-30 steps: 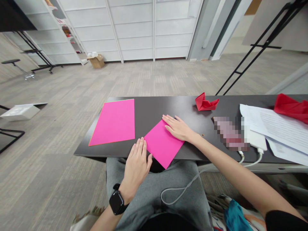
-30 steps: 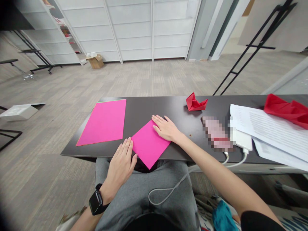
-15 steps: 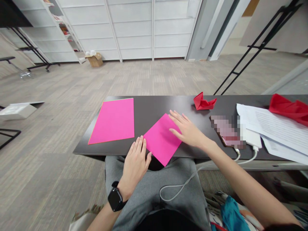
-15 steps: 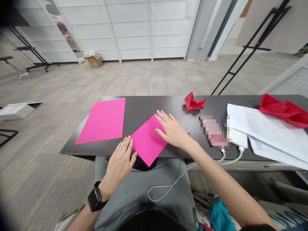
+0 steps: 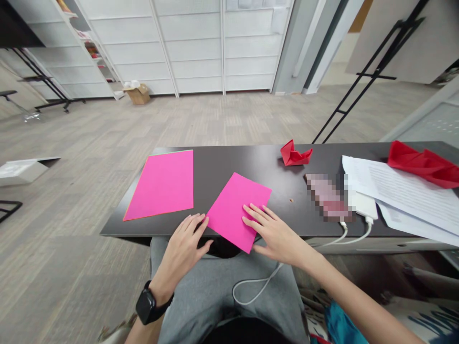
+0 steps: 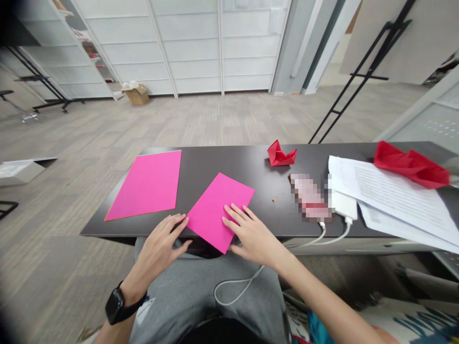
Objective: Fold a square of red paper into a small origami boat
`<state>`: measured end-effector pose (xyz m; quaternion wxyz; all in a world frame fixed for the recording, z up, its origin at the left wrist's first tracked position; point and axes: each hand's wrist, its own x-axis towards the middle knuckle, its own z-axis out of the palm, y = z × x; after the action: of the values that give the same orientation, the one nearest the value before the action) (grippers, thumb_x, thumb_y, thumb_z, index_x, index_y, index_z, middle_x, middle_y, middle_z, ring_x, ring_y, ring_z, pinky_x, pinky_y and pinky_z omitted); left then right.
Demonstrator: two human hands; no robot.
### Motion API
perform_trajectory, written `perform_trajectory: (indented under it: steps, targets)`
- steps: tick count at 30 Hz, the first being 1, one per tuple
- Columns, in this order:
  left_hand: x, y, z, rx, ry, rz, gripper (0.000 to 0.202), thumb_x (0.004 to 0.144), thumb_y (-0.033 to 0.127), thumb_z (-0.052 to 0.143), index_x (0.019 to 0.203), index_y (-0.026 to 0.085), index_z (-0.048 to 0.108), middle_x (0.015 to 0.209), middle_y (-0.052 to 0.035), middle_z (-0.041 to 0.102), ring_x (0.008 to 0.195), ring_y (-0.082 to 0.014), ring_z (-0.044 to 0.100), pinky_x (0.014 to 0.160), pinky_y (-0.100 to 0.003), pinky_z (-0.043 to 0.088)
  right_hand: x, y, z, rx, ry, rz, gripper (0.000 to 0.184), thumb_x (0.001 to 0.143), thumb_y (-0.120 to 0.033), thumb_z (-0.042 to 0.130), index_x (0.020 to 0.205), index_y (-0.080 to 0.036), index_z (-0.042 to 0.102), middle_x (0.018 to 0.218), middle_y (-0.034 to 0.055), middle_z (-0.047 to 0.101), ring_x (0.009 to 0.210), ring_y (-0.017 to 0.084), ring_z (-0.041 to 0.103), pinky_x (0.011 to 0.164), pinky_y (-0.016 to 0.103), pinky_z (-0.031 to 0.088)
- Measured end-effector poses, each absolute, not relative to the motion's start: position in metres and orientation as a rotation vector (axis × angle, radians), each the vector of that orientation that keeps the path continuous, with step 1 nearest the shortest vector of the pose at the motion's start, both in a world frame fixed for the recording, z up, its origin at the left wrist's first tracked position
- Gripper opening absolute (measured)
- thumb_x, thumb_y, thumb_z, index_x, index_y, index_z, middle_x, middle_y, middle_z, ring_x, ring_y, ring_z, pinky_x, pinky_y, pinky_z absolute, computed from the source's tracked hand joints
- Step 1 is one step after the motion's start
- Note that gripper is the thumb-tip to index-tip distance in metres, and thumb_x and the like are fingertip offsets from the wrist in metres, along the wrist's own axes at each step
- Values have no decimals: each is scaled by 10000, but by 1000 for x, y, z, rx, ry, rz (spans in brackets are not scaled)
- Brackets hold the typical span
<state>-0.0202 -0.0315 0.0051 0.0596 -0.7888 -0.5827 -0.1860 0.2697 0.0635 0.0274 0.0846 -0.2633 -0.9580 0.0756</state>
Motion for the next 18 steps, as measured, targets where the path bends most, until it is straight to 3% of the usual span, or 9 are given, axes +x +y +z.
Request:
perform_trajectory:
  steps: [4, 7, 12, 18]
  targets:
    - [-26, -36, 1, -2510, -1601, -688, 247, 948, 129, 555, 1176, 188, 627, 1328, -125, 628, 1273, -269, 588, 1046, -443, 532, 279, 72, 27, -683, -2854, 254, 518, 855, -173, 636, 1369, -169, 567, 1564, 152, 432, 1453, 316, 378, 1167, 520, 355]
    - [-24, -32, 2, -2700, -1405, -823, 246, 939, 72, 532, 1138, 189, 620, 1342, -103, 637, 1332, -237, 549, 1099, -426, 496, 284, 77, 24, -589, -2839, 327, 476, 868, -93, 570, 1335, -184, 591, 1502, 135, 519, 1412, 272, 448, 1141, 486, 395]
    - [-23, -13, 15, -2869, -1434, -859, 497, 869, 87, 617, 1346, 201, 537, 1410, -121, 588, 1371, -246, 513, 1129, -447, 462, 290, 86, 28, -547, -2741, 575, 337, 958, -158, 525, 1274, -210, 630, 1433, 118, 594, 1356, 238, 522, 1117, 475, 424]
    - [-21, 15, 26, -3007, -1423, -908, 378, 884, 152, 637, 1255, 224, 625, 1291, -84, 672, 1303, -227, 572, 1140, -431, 431, 291, 94, 28, -684, -2541, 842, 277, 1023, -282, 461, 1160, -240, 699, 1301, 69, 694, 1234, 210, 623, 1083, 424, 467]
